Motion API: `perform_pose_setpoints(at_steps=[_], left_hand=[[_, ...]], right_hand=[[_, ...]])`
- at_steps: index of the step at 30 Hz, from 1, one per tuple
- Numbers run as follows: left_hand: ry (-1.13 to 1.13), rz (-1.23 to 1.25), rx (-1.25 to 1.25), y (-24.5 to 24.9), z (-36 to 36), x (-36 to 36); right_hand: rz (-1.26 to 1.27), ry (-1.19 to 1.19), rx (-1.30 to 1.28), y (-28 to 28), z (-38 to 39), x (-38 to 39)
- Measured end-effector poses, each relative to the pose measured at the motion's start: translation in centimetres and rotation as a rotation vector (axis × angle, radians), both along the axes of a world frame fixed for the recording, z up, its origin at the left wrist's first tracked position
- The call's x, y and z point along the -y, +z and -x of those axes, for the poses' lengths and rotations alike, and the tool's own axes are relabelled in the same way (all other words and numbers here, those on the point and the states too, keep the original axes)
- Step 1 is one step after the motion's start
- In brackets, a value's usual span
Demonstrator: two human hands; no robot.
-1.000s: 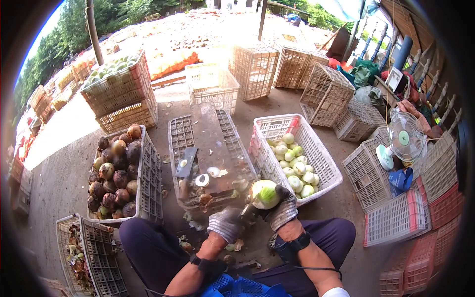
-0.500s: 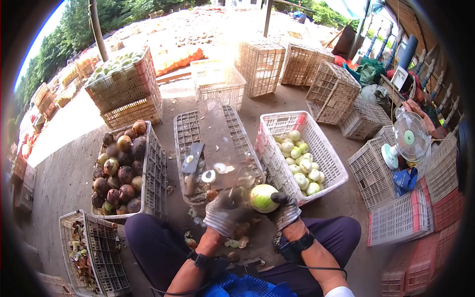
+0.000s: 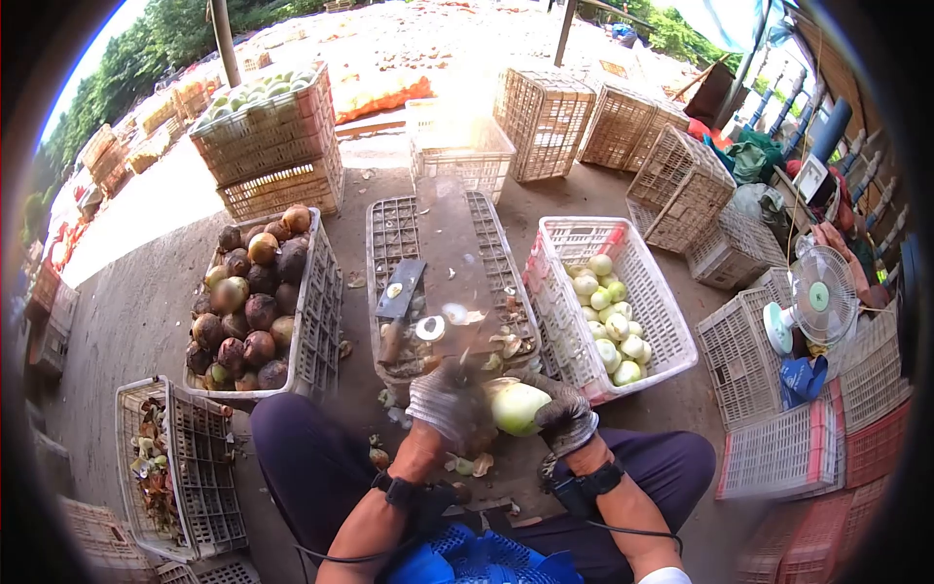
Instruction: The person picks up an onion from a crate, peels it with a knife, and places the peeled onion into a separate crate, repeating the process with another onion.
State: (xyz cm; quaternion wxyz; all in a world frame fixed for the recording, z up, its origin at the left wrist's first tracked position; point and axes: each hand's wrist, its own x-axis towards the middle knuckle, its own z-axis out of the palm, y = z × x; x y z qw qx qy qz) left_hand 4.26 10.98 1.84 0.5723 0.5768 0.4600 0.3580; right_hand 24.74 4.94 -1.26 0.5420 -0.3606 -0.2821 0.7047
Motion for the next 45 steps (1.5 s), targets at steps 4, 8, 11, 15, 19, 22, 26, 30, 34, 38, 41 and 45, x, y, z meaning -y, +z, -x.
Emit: perform_pose_setpoints(at_steps=[4,8,11,15,19,22,26,30,34,38,41,45], left_hand=[[0.052,0.007,0.018,-8.7,-0.3,-2.7],[0.013,-0.337,-0.463,-3.8,0.1,-2.0],[0.015,-0.545,-0.684,-6.3,0.2,-3.0],[0.058,-0.04,-0.042,-3.1,0.0,-2.2],[-0.081,0.246,0.223,2.4,0.8,-0.9],[-0.262,-0.215,-0.078,1.8,1.4,-0.8],[-0.285,-0.238,-0.108,1.3,0.8,-0.5],[-0.175,0.13,-0.076,2.3,0.4,-0.2],[-0.087,-0.004,-0.062,0.1,0.2,-0.3],[-0.015,-0.025,-0.016,-3.7,-0.1,-1.4],[-0.002,0.041,0.055,-3.3,-0.2,-1.1],[0.022,-0.096,0.201,-2.3,0.1,-0.6]], right_hand=[[-0.165,0.05,0.259,2.6,0.5,0.2],[-0.23,0.023,0.36,4.1,0.3,0.4],[-0.219,-0.016,0.284,6.8,0.8,0.6],[-0.307,-0.043,0.35,6.7,0.7,0.1],[-0.365,0.012,0.667,5.1,-0.1,-0.2],[-0.382,0.102,0.838,5.5,0.4,-0.5],[-0.308,0.172,0.926,4.8,1.0,-0.4],[-0.307,0.191,0.91,4.0,1.0,-0.2],[-0.355,0.189,0.807,3.7,0.7,-0.3],[-0.351,0.168,0.872,5.2,0.8,0.0],[-0.335,0.158,0.833,5.0,0.7,0.1],[-0.381,0.126,0.55,3.9,0.7,-0.3]])
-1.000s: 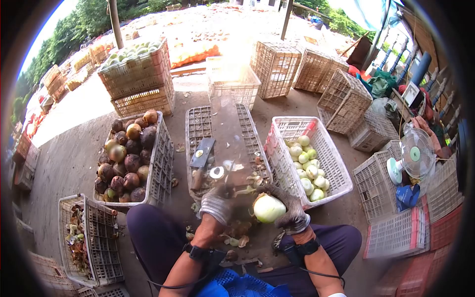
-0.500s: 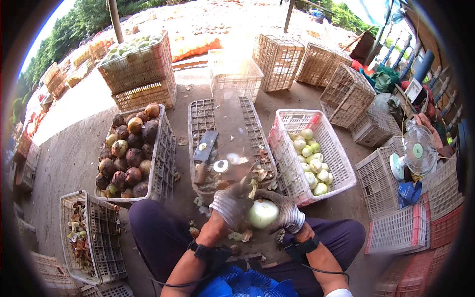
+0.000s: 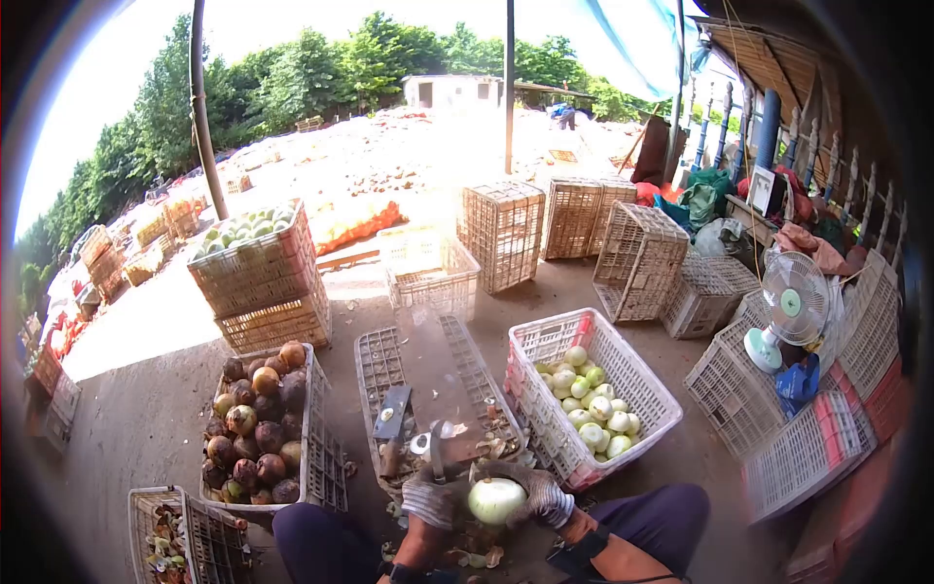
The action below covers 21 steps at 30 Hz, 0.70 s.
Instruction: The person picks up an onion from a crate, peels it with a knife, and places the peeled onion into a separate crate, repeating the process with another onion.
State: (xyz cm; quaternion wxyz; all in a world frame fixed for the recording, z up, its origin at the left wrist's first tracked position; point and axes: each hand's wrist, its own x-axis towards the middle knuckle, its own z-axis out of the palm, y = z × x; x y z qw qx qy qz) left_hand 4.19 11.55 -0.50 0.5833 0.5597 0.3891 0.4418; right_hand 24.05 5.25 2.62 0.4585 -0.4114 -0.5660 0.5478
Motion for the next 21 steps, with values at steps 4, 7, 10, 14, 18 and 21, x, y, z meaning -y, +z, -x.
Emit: perform_pose_setpoints(at_steps=[4,7,10,14,18,21], left_hand=[[0.004,-0.002,-0.011,0.3,-0.1,-0.7],[-0.005,0.014,-0.024,0.5,-0.2,-0.8],[-0.027,0.025,-0.04,0.9,-0.4,-0.8],[-0.078,0.003,-0.022,1.1,-0.6,-0.9],[-0.131,0.024,0.061,0.2,0.3,0.2],[-0.122,0.125,0.189,-0.1,0.9,0.5]], right_hand=[[0.145,-0.048,-0.294,-0.4,0.3,0.8],[0.27,0.017,-0.547,0.9,0.8,1.2],[0.173,-0.069,-0.453,0.3,-0.1,0.9],[0.047,-0.241,-0.1,-2.1,-0.1,0.3],[-0.081,-0.126,-0.059,-5.3,0.5,-1.6],[0.056,-0.242,0.16,-0.2,1.0,0.6]])
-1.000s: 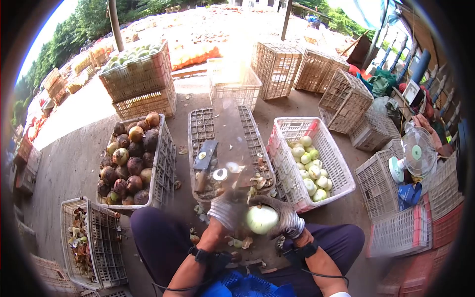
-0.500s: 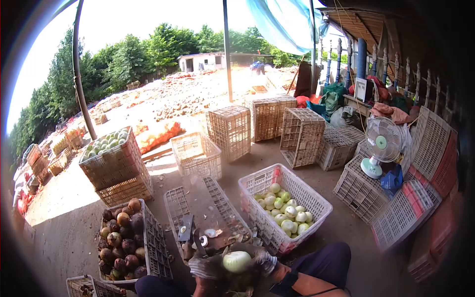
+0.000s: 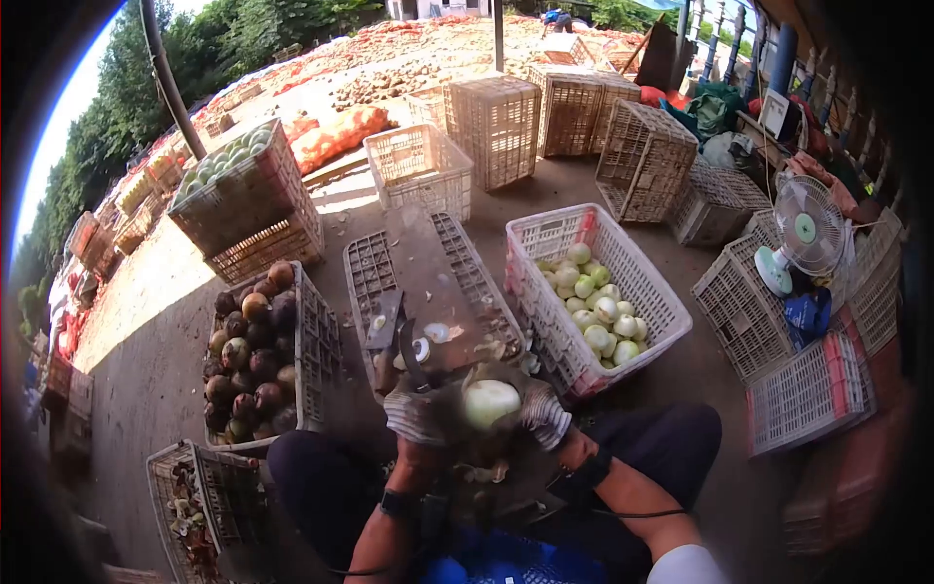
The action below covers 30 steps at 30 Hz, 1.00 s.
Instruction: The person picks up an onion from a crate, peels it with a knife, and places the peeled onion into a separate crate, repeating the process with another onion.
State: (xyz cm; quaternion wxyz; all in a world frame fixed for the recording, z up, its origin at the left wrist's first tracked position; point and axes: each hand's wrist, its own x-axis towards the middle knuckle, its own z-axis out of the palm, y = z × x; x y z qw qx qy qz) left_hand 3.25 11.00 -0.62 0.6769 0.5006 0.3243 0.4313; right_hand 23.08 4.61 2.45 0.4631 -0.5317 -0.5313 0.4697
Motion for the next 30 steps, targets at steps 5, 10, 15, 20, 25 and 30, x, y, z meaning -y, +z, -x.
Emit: perform_pose_setpoints(at_steps=[5,10,15,20,25,30], left_hand=[[0.073,-0.334,-0.243,-0.7,-0.1,-0.9],[0.081,-0.532,-0.512,0.6,0.5,-1.3],[0.039,0.265,0.514,3.7,0.5,-0.2],[0.214,0.195,0.384,4.9,2.4,-1.3],[0.29,0.177,-0.225,3.9,2.6,-3.4],[0.031,0.034,-0.349,2.3,1.3,-2.3]], right_hand=[[-0.042,0.039,-0.259,-3.6,-1.4,-0.9],[0.021,0.035,-0.31,-4.1,-1.8,-1.2],[0.016,0.07,-0.395,-2.4,-1.8,-0.9],[0.042,0.054,-0.336,0.9,-1.5,-0.2],[-0.039,0.097,-0.253,1.1,-1.6,-0.2],[-0.047,0.13,0.037,1.9,-1.4,-0.4]])
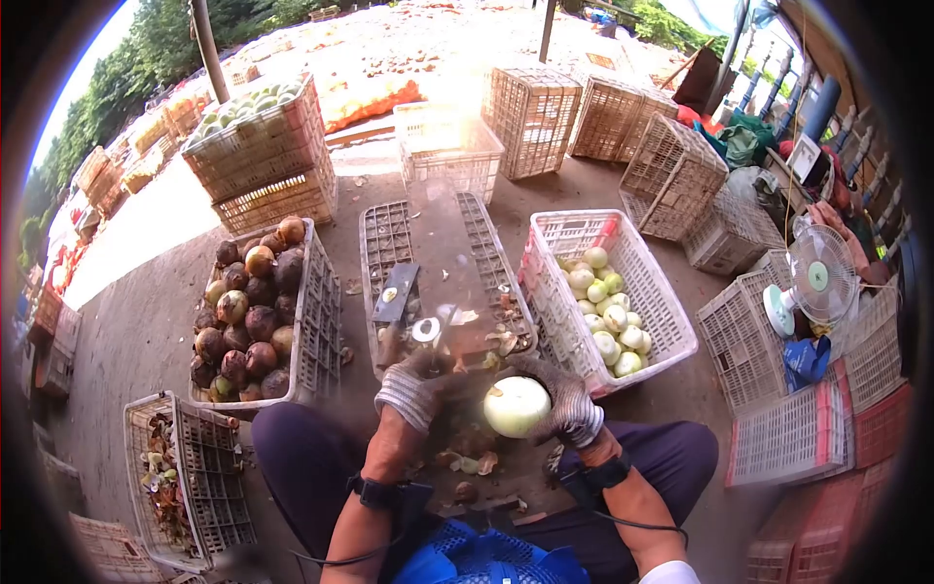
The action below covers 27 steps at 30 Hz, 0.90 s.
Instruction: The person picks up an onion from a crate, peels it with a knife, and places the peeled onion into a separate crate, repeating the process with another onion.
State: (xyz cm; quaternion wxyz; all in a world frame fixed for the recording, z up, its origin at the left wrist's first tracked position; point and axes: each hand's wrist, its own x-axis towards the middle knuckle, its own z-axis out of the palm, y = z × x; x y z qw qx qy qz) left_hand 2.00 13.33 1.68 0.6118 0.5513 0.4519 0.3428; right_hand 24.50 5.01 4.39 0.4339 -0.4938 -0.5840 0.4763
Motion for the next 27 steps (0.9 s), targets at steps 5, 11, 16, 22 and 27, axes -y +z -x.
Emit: perform_pose_setpoints(at_steps=[5,11,16,22,27], left_hand=[[-0.198,-0.025,-0.096,2.2,-1.6,1.2],[-0.099,-0.305,-0.188,-3.2,-1.8,0.3],[0.067,-0.279,-0.517,-4.3,-0.6,-1.6],[-0.156,-0.396,0.014,-1.2,-0.9,1.4],[-0.147,-0.204,0.068,2.3,-1.5,2.0]], right_hand=[[-0.081,0.122,0.265,0.4,0.7,-0.8],[0.09,0.045,0.174,1.5,1.2,-0.3],[0.026,-0.068,-0.257,-1.8,-0.4,0.1],[-0.01,-0.2,-0.035,-10.3,-4.6,0.0],[-0.291,-0.195,0.771,-8.0,-3.5,0.9]])
